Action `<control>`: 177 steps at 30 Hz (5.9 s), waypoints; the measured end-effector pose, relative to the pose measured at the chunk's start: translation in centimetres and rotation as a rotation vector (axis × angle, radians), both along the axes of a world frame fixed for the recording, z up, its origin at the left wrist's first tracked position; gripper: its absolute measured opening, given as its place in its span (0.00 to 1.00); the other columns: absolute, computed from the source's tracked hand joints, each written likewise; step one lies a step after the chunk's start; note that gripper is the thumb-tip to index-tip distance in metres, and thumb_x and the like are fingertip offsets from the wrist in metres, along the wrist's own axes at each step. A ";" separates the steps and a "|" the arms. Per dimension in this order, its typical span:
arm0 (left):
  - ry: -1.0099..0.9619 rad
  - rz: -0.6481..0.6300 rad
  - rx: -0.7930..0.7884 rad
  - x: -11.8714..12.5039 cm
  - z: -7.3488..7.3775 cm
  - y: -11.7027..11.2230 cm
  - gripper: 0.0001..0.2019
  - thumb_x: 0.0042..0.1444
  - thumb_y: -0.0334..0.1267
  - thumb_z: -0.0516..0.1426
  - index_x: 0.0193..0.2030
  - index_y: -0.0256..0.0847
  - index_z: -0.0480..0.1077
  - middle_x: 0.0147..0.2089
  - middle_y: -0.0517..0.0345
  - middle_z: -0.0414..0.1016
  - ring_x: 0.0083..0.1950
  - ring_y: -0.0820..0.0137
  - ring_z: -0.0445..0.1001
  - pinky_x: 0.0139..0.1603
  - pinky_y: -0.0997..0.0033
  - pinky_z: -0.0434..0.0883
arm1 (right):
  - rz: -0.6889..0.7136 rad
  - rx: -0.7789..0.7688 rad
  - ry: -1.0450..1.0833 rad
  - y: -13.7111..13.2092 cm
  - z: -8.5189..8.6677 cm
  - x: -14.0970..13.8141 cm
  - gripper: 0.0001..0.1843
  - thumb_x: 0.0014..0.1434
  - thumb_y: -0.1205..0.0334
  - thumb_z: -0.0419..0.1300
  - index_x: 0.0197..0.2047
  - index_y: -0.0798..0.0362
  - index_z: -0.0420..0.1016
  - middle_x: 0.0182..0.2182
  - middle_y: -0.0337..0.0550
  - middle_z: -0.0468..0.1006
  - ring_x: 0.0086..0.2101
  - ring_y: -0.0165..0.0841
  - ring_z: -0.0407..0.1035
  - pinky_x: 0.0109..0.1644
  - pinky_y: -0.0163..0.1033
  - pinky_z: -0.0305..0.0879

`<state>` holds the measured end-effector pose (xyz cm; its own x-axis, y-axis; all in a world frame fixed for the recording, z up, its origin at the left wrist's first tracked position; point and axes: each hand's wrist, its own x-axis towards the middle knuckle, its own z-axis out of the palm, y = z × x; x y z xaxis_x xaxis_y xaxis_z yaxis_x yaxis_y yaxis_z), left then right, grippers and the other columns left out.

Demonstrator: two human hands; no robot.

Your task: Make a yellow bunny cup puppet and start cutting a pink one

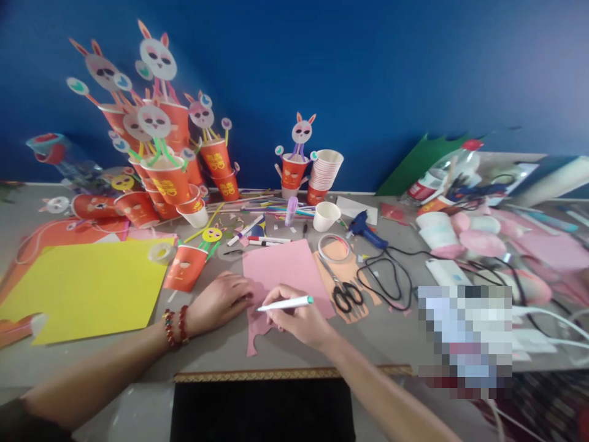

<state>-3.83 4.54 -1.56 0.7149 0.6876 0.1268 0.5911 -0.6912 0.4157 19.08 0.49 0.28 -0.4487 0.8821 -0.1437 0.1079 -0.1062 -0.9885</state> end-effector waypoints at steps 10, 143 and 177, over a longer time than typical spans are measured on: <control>0.028 -0.039 -0.030 -0.2 0.1 0.5 0.07 0.67 0.39 0.53 0.39 0.41 0.68 0.37 0.58 0.76 0.40 0.65 0.73 0.41 0.65 0.60 | -0.083 0.357 -0.188 0.9 -2.0 -1.8 0.06 0.59 0.68 0.55 0.30 0.52 0.69 0.20 0.32 0.65 0.20 0.27 0.56 0.24 0.33 0.52; -0.037 -0.062 -0.029 -0.6 -0.4 0.9 0.09 0.68 0.39 0.52 0.40 0.40 0.71 0.38 0.56 0.78 0.41 0.65 0.74 0.42 0.65 0.63 | -0.142 0.531 -0.340 0.5 -2.1 -1.7 0.10 0.60 0.71 0.55 0.27 0.51 0.66 0.19 0.33 0.68 0.20 0.27 0.59 0.25 0.33 0.56; -0.052 -0.059 0.014 -0.6 -0.5 0.8 0.10 0.69 0.40 0.51 0.39 0.41 0.70 0.37 0.58 0.76 0.39 0.66 0.72 0.39 0.66 0.61 | -0.053 0.527 -0.366 0.7 -1.9 -2.0 0.10 0.60 0.67 0.56 0.26 0.50 0.67 0.20 0.35 0.71 0.21 0.29 0.64 0.27 0.35 0.60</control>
